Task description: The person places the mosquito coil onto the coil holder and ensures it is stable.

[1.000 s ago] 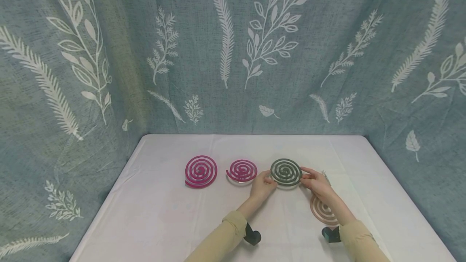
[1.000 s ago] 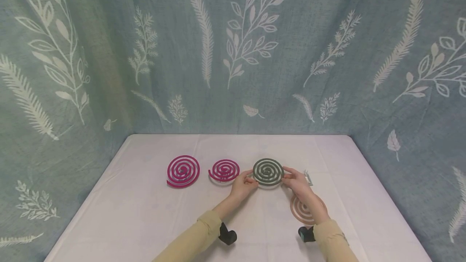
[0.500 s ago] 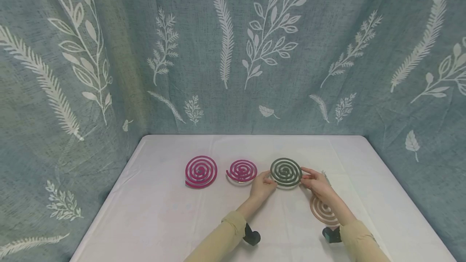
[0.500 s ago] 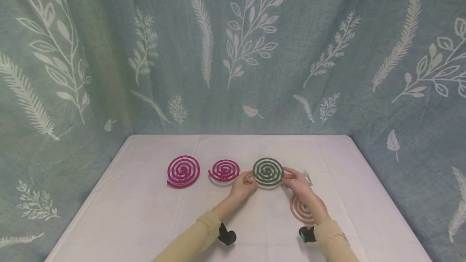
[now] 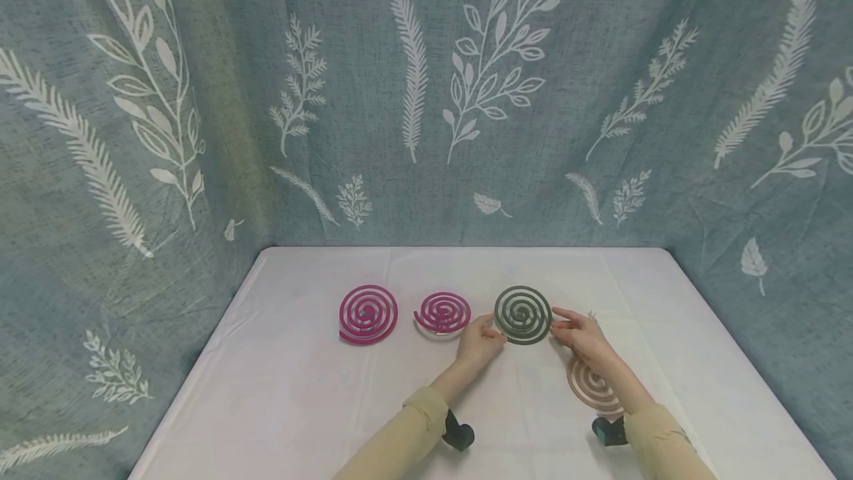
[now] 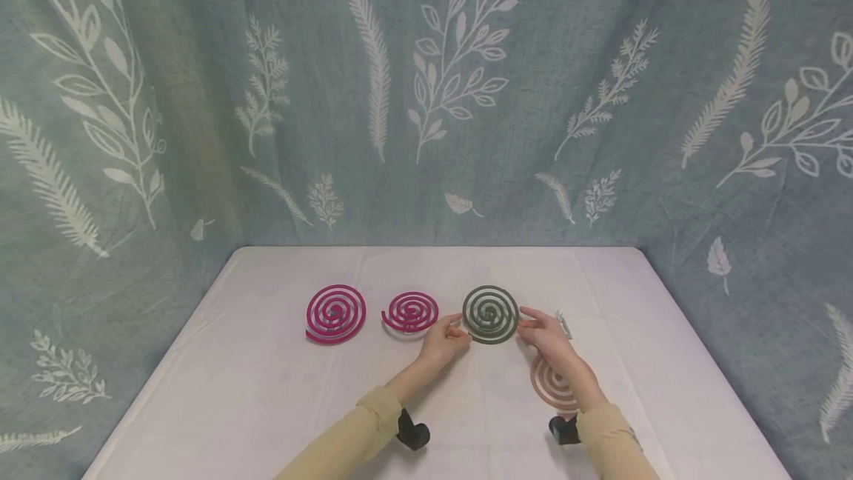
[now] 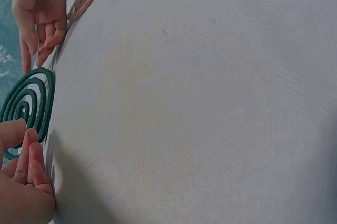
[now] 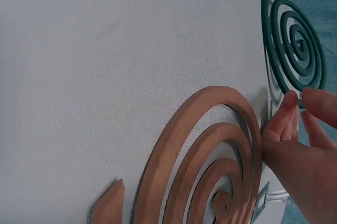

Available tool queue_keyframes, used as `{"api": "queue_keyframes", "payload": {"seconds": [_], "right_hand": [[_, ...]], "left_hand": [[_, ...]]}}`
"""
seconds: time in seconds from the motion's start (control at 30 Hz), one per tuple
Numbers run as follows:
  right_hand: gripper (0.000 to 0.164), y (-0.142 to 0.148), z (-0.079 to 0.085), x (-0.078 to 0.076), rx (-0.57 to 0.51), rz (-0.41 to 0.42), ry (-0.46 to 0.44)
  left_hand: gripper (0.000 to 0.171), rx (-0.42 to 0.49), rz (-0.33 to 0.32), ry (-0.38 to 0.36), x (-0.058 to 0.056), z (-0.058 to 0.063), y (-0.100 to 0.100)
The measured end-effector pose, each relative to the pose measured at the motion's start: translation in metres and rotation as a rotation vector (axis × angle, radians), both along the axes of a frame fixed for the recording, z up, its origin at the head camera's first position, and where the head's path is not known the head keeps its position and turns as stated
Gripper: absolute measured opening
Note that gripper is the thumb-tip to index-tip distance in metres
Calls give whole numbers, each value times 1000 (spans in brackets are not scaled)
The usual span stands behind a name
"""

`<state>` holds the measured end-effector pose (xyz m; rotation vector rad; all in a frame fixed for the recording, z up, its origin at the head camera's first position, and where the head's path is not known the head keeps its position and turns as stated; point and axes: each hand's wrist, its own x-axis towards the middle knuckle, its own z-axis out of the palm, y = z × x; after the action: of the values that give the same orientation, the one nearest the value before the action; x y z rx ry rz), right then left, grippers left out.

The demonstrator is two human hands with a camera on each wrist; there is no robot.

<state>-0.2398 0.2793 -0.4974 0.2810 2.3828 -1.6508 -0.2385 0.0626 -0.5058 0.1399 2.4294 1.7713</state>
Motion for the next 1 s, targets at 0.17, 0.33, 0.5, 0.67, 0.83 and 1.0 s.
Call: {"api": "queue_keyframes", "payload": {"seconds": [0.17,0.33,0.5,0.67,0.83,1.0], "right_hand": [[56,1,-1,1,-3,-9,-7],[56,2,2,3,10,-6,-14],[55,4,6,5,17,-1,-12],[55,6,8,8,41,14,-14],[54,9,10,12,86,53,2],[53,13,12,17,126,78,19]], "left_hand": [[51,-3,1,-12,-1,-2,1],[50,6,0,-34,-2,-2,0],[49,25,-6,-48,-1,0,-1],[48,28,-22,-39,1,3,-2],[48,16,-48,-39,4,8,1],[48,36,-82,-33,7,11,7]]}}
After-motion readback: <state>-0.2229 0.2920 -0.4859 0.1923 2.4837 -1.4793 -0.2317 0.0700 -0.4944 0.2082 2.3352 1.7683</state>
